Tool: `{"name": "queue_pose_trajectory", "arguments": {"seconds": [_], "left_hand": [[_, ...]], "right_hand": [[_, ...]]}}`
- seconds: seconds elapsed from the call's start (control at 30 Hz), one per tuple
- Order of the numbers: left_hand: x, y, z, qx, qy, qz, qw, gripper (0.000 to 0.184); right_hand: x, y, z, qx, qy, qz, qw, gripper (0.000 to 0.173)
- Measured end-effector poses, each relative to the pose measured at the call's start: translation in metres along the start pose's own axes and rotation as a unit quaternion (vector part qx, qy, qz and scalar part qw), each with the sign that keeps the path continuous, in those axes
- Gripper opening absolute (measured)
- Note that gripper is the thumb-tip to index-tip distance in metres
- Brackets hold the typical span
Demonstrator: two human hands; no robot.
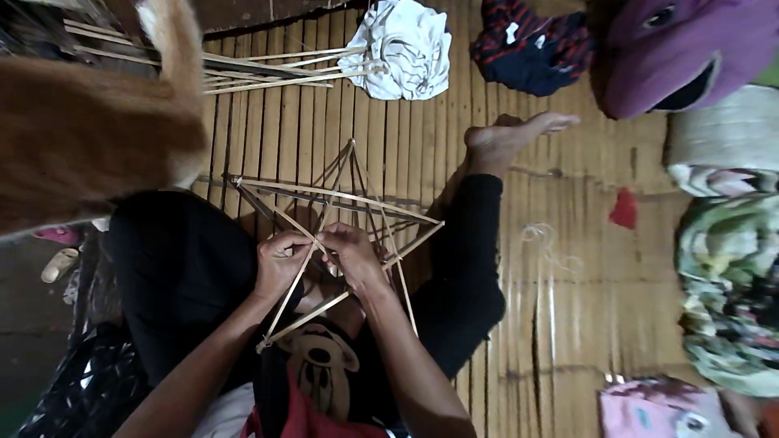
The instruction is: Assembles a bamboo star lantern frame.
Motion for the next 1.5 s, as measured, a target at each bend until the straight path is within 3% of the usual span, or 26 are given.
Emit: {"name": "queue_pose_trajectory", "arguments": {"seconds": [0.3,0.4,0.53,0.7,0.87,0.97,1.03,1.1,1.17,1.23,1.33,1.4,1.5], "left_hand": [[0.004,-0.002,-0.003,-0.039,0.022,-0.043,0.998,0.006],[0.021,-0.007,-0.016,-0.063,-0.074,-0.095,0.991,0.011],[0.033,-0.009,-0.029,-0.051,-0.278,-0.086,0.955,0.020],[0.026,-0.005,-0.018,-0.127,-0.431,-0.046,0.892,0.005],[0.034,-0.010,-0.015,-0.189,-0.480,-0.138,0.845,0.012],[0.037,-0.012,-0.017,-0.204,-0.491,-0.179,0.828,0.023],[0.038,-0.011,-0.018,-0.182,-0.467,-0.164,0.850,0.019],[0.039,-0.009,-0.023,-0.130,-0.404,-0.144,0.894,0.018],[0.046,-0.008,-0.029,-0.116,-0.320,-0.207,0.917,0.023],[0.049,-0.005,-0.032,-0.132,-0.197,-0.292,0.927,0.024],[0.053,0.003,-0.022,-0.129,-0.049,-0.361,0.922,0.024],[0.052,0.005,-0.016,-0.112,-0.009,-0.363,0.925,0.023],[0.054,0.005,-0.017,-0.096,0.030,-0.340,0.935,0.021]], "right_hand": [[0.004,-0.001,0.000,-0.003,0.004,-0.012,1.000,0.008],[0.003,-0.002,-0.003,-0.024,0.020,-0.010,0.999,0.007],[0.006,-0.002,-0.004,-0.038,0.027,0.011,0.999,0.004],[0.005,-0.002,-0.002,-0.036,0.028,0.016,0.999,0.004],[0.009,-0.003,-0.002,-0.042,0.021,0.013,0.999,0.006],[0.000,0.000,-0.008,-0.078,0.160,-0.032,0.984,0.012],[-0.014,0.008,-0.024,-0.074,0.297,-0.089,0.948,0.019],[-0.022,0.020,-0.052,-0.006,0.369,-0.148,0.918,0.024],[-0.021,0.033,-0.089,0.090,0.416,-0.173,0.888,0.029],[-0.017,0.048,-0.119,0.130,0.451,-0.128,0.874,0.035],[0.002,0.068,-0.137,0.057,0.416,-0.040,0.907,0.045],[0.018,0.076,-0.132,0.009,0.396,-0.017,0.918,0.045],[0.031,0.079,-0.121,0.011,0.356,-0.013,0.934,0.037]]}}
Point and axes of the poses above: each hand's wrist, its own y-axis away from the middle knuckle, its own z-axis out of the palm, x = y × z, the point moved 1 cm from there along -y, towards the middle knuckle, and after that the axes turned 14 degrees about -z, right-handed, at the moved point
